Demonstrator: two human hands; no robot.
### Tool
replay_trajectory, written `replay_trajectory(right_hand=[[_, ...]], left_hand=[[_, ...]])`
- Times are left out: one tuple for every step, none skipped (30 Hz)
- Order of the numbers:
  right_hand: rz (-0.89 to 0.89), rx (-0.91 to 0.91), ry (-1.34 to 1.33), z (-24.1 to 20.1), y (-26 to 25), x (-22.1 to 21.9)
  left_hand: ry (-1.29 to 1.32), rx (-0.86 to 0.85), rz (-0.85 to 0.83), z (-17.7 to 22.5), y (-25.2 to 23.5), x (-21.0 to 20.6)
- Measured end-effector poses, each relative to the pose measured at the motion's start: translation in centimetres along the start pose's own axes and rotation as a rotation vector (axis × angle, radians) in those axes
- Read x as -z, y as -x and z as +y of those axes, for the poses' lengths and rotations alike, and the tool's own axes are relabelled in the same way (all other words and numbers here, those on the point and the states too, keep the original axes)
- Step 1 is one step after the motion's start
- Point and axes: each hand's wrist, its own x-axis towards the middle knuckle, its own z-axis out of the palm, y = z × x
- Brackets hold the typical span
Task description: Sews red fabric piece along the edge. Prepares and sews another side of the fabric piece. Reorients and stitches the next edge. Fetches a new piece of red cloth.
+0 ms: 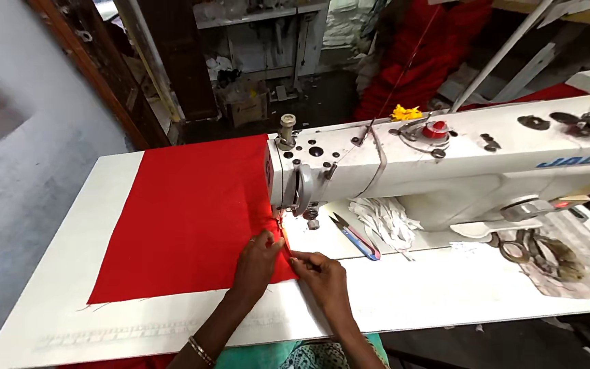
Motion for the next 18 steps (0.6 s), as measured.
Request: replay_trajectory(right_hand=[[0.004,0.046,0.084,0.1,0.5,-0.3],[0.014,0.110,0.190,0.1,1.1,-0.6],[0.020,0.168,0.278,-0.3,1.5,-0.7],[0.018,0.210,0.346,-0.6,1.8,-0.7],[0.010,0.245,0.397,-0.8,2.0,-0.7],[-0.003,0.273,0.434,-0.9,2.1,-0.7],[-0.020,0.296,0.460,-0.8,2.1,-0.6],[-0.040,0.316,0.482,-0.8,2.1,-0.5],[-0.070,0.327,0.504,-0.8,2.1,-0.4],[-0.098,0.340,0.523,-0.8,2.2,-0.3],[-0.126,0.353,0.539,-0.7,2.2,-0.2],[-0.145,0.374,0.552,-0.5,2.1,-0.1],[-0.156,0.402,0.560,-0.2,1.9,-0.2],[-0.161,0.438,0.560,0.2,1.5,-0.2],[-0.164,0.479,0.556,0.7,1.1,-0.2],[-0.169,0.528,0.545,1.1,0.4,-0.1],[-0.172,0.588,0.529,1.6,-0.4,0.0],[-0.179,0.645,0.514,1.9,-1.3,0.1]], left_hand=[[-0.070,-0.039,-0.020,-0.2,0.4,0.1],[-0.126,-0.073,-0.016,-0.3,0.9,0.1],[-0.143,-0.096,-0.007,-0.1,1.6,0.2],[-0.112,-0.112,-0.001,0.4,2.4,0.3],[-0.052,-0.112,-0.008,1.0,3.3,0.5],[0.025,-0.103,-0.047,1.4,4.2,0.7],[0.112,-0.095,-0.109,1.4,4.8,1.1],[0.177,-0.100,-0.155,1.0,5.1,1.4],[0.223,-0.106,-0.190,0.4,5.2,1.7],[0.250,-0.121,-0.215,-0.3,5.1,1.9],[0.263,-0.141,-0.228,-0.9,4.8,2.1],[0.260,-0.167,-0.229,-1.5,4.4,2.2],[0.236,-0.201,-0.211,-1.9,4.0,2.1],[0.193,-0.242,-0.180,-2.3,3.5,2.1],[0.142,-0.296,-0.135,-2.5,3.0,1.9],[0.089,-0.364,-0.082,-2.7,2.4,1.6],[0.041,-0.439,-0.031,-2.8,1.9,1.3],[-0.005,-0.507,0.015,-2.8,1.3,1.1]])
